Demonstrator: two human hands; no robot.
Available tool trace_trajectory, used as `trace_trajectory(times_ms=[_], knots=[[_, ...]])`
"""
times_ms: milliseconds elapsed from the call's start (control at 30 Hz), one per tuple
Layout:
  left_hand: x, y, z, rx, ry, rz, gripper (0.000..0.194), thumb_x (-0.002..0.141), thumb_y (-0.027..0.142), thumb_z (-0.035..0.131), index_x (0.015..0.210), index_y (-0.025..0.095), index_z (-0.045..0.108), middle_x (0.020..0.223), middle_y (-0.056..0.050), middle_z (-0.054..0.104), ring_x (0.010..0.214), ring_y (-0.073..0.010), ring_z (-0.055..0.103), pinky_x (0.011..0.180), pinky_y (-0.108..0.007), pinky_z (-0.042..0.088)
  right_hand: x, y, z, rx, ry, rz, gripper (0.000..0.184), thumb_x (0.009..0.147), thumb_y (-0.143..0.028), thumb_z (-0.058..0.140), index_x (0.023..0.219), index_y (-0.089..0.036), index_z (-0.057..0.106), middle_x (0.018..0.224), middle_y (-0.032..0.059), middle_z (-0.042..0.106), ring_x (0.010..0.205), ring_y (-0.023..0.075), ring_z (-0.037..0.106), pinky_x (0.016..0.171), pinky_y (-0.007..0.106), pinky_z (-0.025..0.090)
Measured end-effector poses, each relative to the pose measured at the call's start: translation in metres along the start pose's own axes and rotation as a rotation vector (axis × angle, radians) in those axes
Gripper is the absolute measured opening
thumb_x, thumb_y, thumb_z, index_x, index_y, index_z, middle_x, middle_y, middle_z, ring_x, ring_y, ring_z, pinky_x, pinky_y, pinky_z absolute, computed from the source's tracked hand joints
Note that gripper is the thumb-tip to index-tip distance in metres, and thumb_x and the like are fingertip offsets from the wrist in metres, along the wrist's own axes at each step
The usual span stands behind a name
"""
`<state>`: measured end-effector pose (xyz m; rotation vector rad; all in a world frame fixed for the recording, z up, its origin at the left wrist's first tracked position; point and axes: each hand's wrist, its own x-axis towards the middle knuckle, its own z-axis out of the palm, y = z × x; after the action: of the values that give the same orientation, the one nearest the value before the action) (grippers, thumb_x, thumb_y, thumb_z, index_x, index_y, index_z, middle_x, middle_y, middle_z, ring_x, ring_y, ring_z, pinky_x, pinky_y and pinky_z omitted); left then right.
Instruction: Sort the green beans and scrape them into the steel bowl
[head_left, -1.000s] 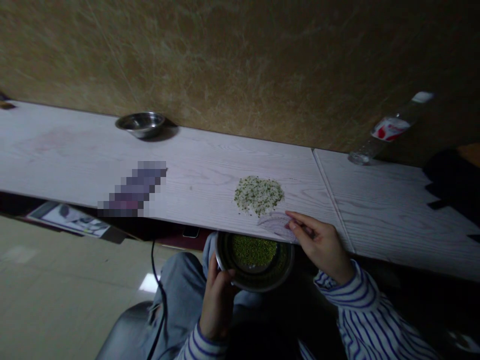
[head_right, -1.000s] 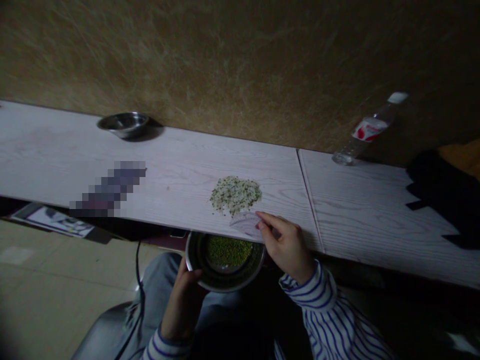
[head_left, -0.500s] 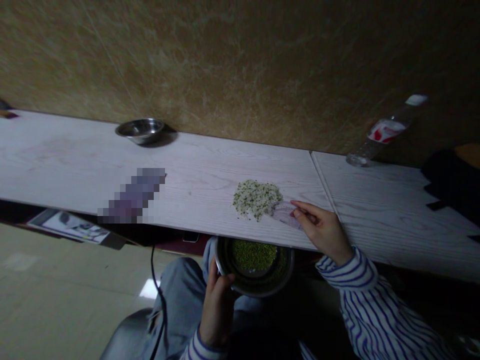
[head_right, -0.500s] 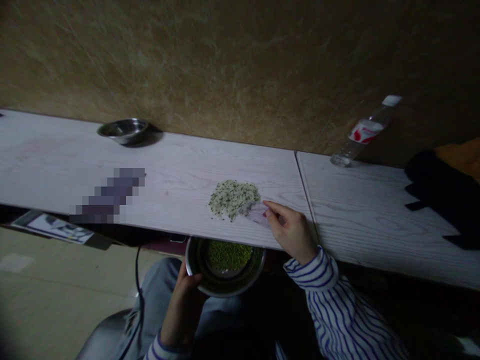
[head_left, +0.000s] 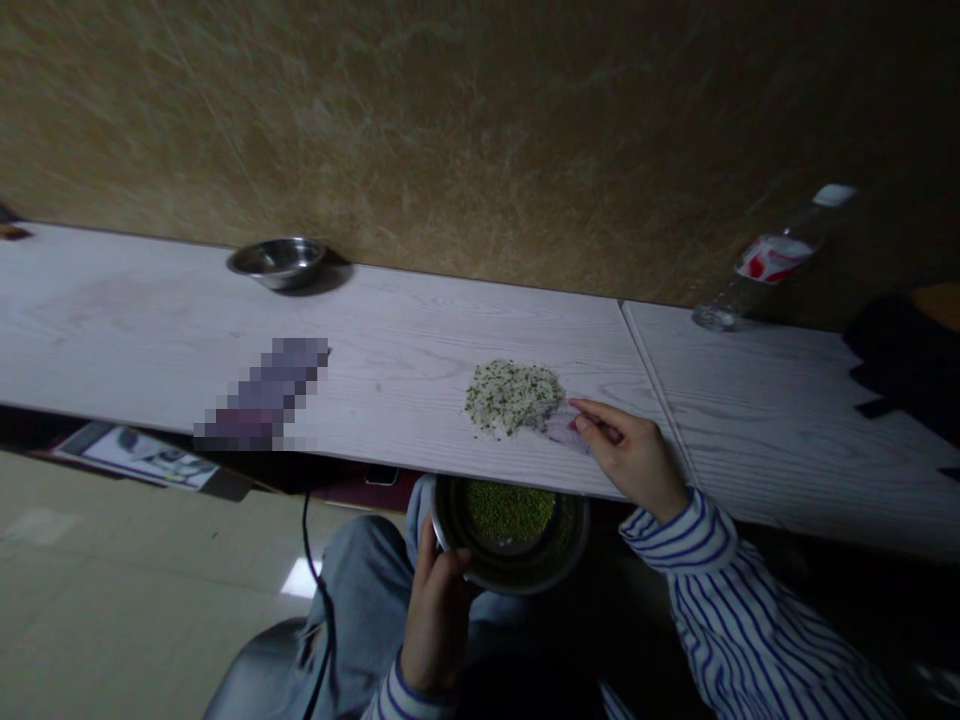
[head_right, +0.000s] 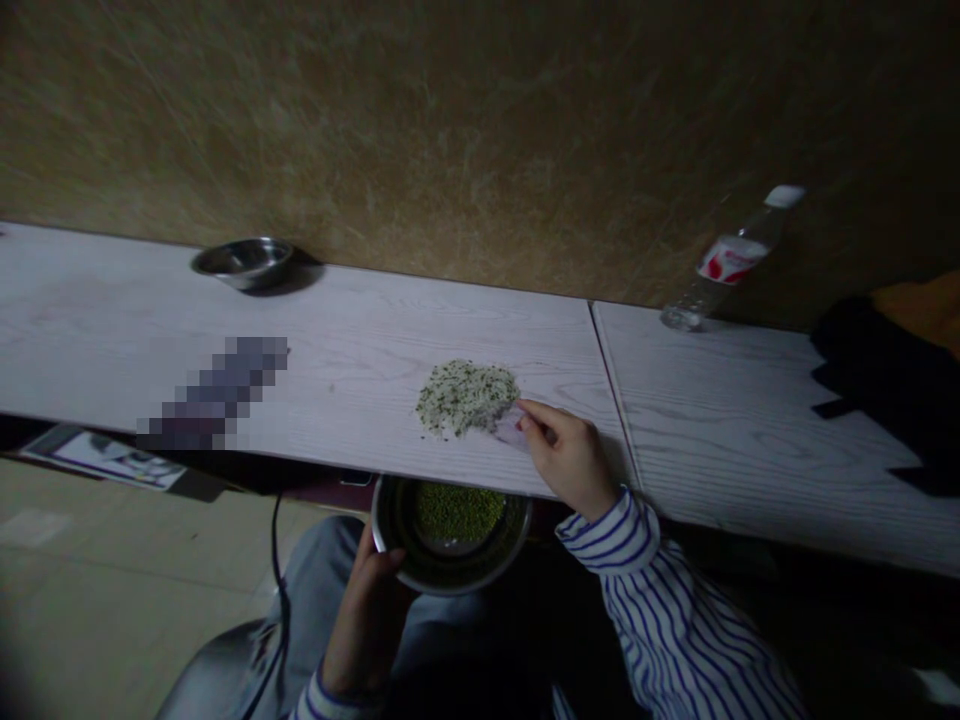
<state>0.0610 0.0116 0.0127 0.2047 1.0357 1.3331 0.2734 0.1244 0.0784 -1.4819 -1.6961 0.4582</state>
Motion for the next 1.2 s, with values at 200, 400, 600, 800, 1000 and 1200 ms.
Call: trace_trajectory(times_ms=[200, 400, 600, 800, 1000, 1200], knots=[[0.001, 0.0, -0.002, -0.027, -0.015, -0.006, 0.076, 0.075, 0.024, 0.066, 0.147, 0.035, 0.046, 0.13, -0.008, 0.063, 0.11, -0.0301, 0.061, 0.085, -0.041, 0.052, 0.008, -0.001, -0.006, -0.021, 0.063, -0.014, 0.033, 0.087, -0.032, 0.059, 0.111, -0.018, 0.077, 0.096, 0.009, 0.08, 0.084, 0.023, 0.075, 0.081, 0.036, 0.06], [0.0, -0.002, -0.003, -0.024, 0.004, -0.003, 0.07, 0.076, 0.023, 0.066, 0.143, 0.034, 0.051, 0.131, -0.006, 0.063, 0.1, -0.0248, 0.062, 0.087, -0.04, 0.052, 0.003, 0.0, 0.002, -0.036, 0.003, -0.046, 0.033, 0.088, -0.031, 0.058, 0.112, -0.018, 0.077, 0.107, 0.0102, 0.079, 0.098, 0.0247, 0.074, 0.085, 0.035, 0.06], [-0.001, -0.001, -0.002, -0.018, -0.013, 0.002, 0.07, 0.075, 0.022, 0.064, 0.143, 0.034, 0.051, 0.133, -0.005, 0.062, 0.102, -0.0247, 0.06, 0.085, -0.038, 0.051, -0.007, -0.009, -0.003, 0.013, -0.061, -0.035, 0.031, 0.088, -0.031, 0.06, 0.111, -0.018, 0.077, 0.1, 0.0094, 0.08, 0.09, 0.0233, 0.075, 0.081, 0.035, 0.06], [-0.002, 0.0, -0.001, -0.029, -0.006, -0.005, 0.071, 0.074, 0.022, 0.066, 0.142, 0.031, 0.051, 0.133, -0.006, 0.062, 0.1, -0.0248, 0.06, 0.086, -0.039, 0.052, -0.014, -0.004, -0.014, 0.048, -0.049, -0.004, 0.031, 0.087, -0.032, 0.062, 0.109, -0.017, 0.077, 0.093, 0.0093, 0.08, 0.085, 0.0227, 0.075, 0.082, 0.036, 0.06], [-0.001, 0.0, -0.001, -0.004, -0.013, -0.001, 0.07, 0.074, 0.025, 0.065, 0.143, 0.031, 0.05, 0.13, -0.007, 0.064, 0.101, -0.0268, 0.062, 0.083, -0.04, 0.053, -0.02, 0.006, -0.022, 0.027, -0.012, 0.053, 0.033, 0.085, -0.033, 0.063, 0.108, -0.015, 0.078, 0.09, 0.0106, 0.08, 0.083, 0.0236, 0.075, 0.08, 0.036, 0.061], [-0.002, 0.0, -0.001, -0.009, -0.012, -0.008, 0.071, 0.074, 0.024, 0.066, 0.143, 0.032, 0.05, 0.127, -0.007, 0.065, 0.096, -0.0252, 0.063, 0.085, -0.041, 0.052, -0.024, 0.006, -0.018, 0.045, -0.054, 0.049, 0.032, 0.086, -0.034, 0.063, 0.108, -0.016, 0.078, 0.09, 0.0104, 0.08, 0.084, 0.0239, 0.075, 0.08, 0.037, 0.061]])
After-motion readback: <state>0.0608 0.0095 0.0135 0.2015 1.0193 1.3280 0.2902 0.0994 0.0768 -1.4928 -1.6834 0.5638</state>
